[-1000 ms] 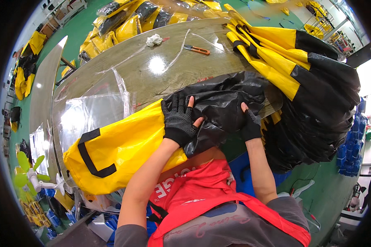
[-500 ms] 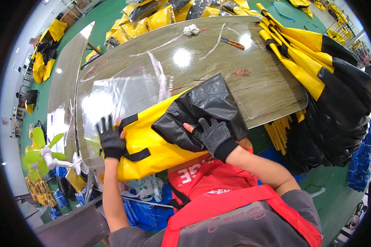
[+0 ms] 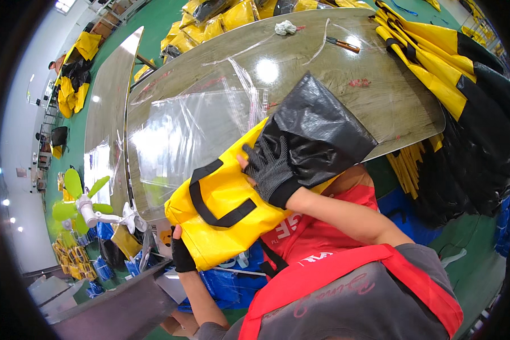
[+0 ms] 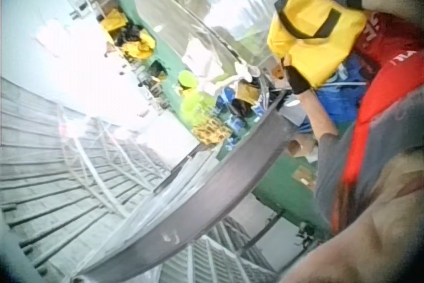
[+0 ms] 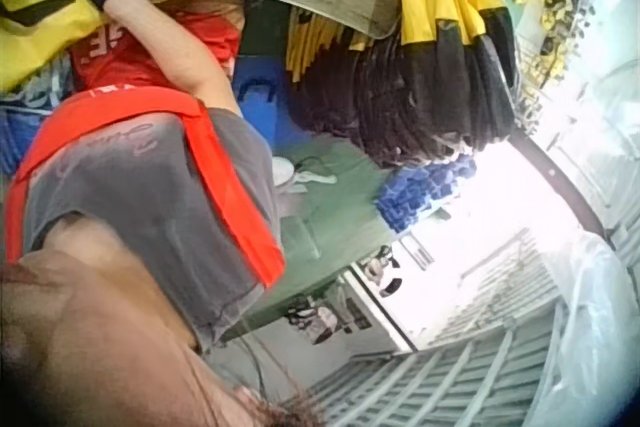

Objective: The person folds yellow and black bags and places them into clear plastic packaging on a table. The person repeatedly picks up a bag, folds it, and inserts it into a plastic bag, then sets the packaged item aside.

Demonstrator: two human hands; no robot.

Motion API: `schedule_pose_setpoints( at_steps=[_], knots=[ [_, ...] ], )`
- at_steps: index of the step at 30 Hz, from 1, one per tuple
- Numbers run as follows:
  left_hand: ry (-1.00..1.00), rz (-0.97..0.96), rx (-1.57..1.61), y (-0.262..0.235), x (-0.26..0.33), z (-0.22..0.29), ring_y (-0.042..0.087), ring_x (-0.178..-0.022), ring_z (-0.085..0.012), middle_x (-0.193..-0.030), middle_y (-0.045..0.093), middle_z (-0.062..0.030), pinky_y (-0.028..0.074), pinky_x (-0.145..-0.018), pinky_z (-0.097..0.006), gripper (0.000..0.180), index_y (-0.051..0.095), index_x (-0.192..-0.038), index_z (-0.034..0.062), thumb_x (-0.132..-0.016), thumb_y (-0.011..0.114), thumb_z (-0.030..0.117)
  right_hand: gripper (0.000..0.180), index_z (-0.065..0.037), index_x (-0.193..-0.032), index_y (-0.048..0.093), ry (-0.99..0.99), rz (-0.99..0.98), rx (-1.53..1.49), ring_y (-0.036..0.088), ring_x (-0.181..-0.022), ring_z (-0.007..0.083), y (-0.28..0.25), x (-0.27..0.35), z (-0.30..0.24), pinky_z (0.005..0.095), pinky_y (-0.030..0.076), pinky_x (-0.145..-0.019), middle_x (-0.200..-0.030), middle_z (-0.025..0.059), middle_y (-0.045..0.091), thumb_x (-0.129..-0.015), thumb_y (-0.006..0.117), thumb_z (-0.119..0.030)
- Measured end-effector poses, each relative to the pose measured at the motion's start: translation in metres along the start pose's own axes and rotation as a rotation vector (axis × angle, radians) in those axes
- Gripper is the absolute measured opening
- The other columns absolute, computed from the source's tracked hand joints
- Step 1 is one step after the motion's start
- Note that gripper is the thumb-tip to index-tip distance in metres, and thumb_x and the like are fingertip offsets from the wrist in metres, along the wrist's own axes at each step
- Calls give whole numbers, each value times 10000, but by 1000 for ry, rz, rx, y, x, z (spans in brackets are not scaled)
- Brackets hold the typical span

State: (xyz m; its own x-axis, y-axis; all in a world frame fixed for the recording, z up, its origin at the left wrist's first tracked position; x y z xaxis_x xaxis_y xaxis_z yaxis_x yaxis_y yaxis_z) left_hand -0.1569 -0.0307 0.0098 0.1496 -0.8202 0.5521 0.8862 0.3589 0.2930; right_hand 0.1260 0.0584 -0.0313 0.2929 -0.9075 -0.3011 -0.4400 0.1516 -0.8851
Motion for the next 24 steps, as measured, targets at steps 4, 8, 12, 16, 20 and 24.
schedule_pose_setpoints(
  at_steps=[4,8,12,16,20,24],
  knots=[
    [263,-244,-65,110,21,47,602,-1081,-292,-1243,577,-160,503,-923,-375,613,465,-1322,15,-773,646,219,447,-160,-1364,459,-34,-58,-23,309,-1374,337,5,2,5,657,4,-1104,-1439,137,405,-934,440,-282],
    [496,-431,109,292,-10,10,583,-963,-235,-1089,574,-102,475,-869,-328,524,451,-1231,32,-772,688,116,463,-133,-1360,452,-15,-33,26,349,-1345,311,6,13,20,573,100,-1124,-1418,146,424,-917,469,-268],
    [654,-270,-495,379,-84,-87,554,-1014,-216,-1086,555,-126,427,-909,-297,497,389,-1206,-23,-819,672,109,460,-128,-1346,462,-73,-76,-33,382,-1309,317,5,42,21,548,162,-1092,-1396,158,439,-907,480,-266],
    [674,-839,-614,379,-91,-120,589,-1008,-285,-1085,581,-192,462,-885,-364,641,359,-1353,-50,-835,677,155,456,-123,-1331,472,-15,-53,-44,415,-1273,322,-2,57,41,523,225,-1059,-1373,170,455,-897,491,-263],
    [1571,-648,-1480,384,-49,-97,246,-1370,-443,-1425,366,-252,37,-1117,-595,771,386,-1423,81,-809,610,488,453,-118,-1317,483,-7,-48,-65,448,-1237,328,-1,54,35,499,287,-1027,-1350,182,470,-888,502,-261],
    [1484,-841,-1617,384,-55,-95,233,-1378,-448,-1453,336,-250,69,-1122,-585,755,373,-1430,81,-832,578,494,449,-113,-1303,493,-24,-59,-91,482,-1200,333,-3,59,28,474,350,-995,-1328,194,486,-878,513,-258]
  ],
)
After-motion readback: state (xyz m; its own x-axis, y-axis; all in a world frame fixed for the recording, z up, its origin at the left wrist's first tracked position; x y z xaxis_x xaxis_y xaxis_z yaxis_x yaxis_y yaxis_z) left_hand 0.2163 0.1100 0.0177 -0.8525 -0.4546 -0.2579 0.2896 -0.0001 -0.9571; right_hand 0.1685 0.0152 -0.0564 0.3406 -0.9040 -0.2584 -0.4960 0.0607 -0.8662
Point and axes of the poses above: each hand's wrist, its own x-axis away from the middle knuckle, its own y-axis out of the palm, z = x × y, the point moved 4 cm from there along -x, towards the middle knuckle
